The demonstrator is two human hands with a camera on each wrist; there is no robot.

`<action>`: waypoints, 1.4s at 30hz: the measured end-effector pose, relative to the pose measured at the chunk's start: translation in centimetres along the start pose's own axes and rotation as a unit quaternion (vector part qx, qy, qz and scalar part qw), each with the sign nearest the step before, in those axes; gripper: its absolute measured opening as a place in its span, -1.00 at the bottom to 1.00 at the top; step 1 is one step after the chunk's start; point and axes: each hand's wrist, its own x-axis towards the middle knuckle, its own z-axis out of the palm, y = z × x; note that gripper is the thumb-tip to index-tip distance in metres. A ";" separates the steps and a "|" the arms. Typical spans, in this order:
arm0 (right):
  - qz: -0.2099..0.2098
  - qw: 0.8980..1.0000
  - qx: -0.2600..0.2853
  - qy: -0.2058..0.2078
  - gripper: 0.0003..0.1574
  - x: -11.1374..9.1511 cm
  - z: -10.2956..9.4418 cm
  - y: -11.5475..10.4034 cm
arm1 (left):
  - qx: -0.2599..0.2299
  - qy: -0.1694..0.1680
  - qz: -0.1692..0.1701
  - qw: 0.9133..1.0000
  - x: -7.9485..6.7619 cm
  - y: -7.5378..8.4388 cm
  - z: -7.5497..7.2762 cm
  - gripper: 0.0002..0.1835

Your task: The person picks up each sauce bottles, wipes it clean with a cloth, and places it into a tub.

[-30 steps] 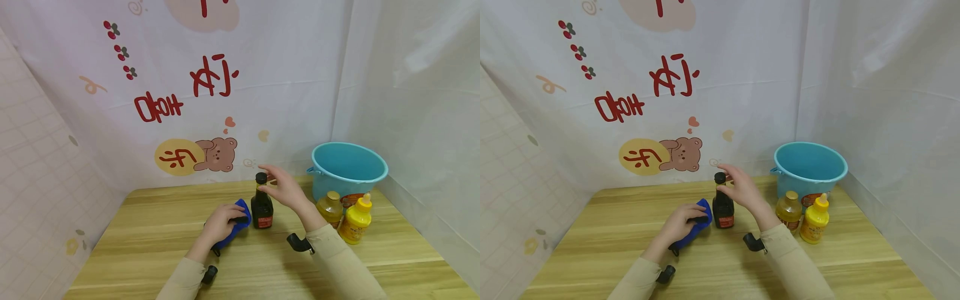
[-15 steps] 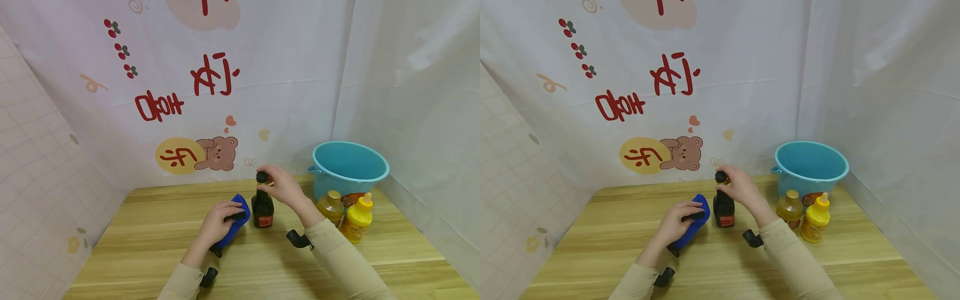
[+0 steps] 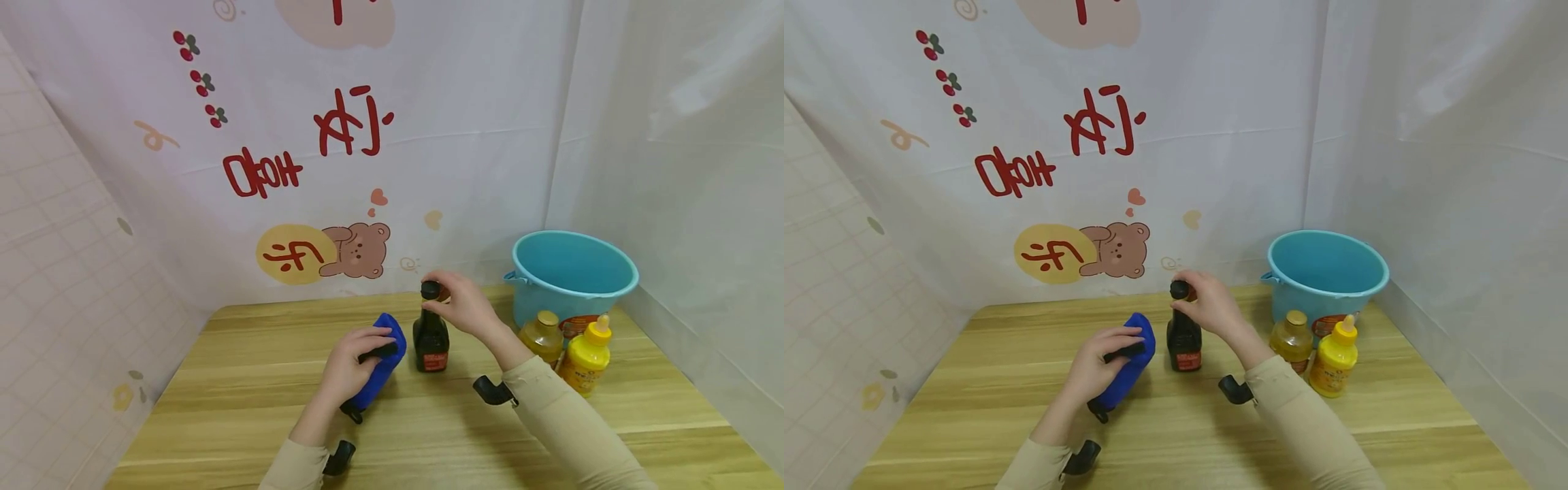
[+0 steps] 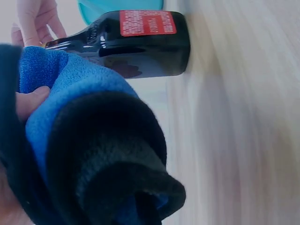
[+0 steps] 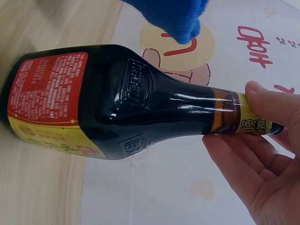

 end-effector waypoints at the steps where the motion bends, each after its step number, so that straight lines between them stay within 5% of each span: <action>1: -0.001 1.000 -0.001 0.002 -0.53 -0.1 0.0 0.0 | -0.003 0.003 -0.003 1.000 0.0 0.1 -0.1 -0.55; 15: -0.001 0.999 0.013 0.050 -0.47 -1.1 -3.3 -0.2 | -0.054 0.062 -0.052 0.995 0.5 0.8 -1.4 -0.53; 22: -0.008 0.996 0.004 0.084 -0.50 -0.5 -8.1 -1.3 | -0.069 0.069 -0.066 0.993 1.0 1.6 -1.3 -0.54; 33: 0.027 0.989 -0.017 0.141 -0.53 -0.8 -17.4 -2.3 | -0.070 0.055 -0.019 0.996 1.1 2.5 0.6 -0.54; 42: 0.054 0.974 0.013 0.218 -0.53 -1.7 -23.5 -0.9 | -0.039 0.023 0.009 0.999 0.9 2.9 1.2 -0.54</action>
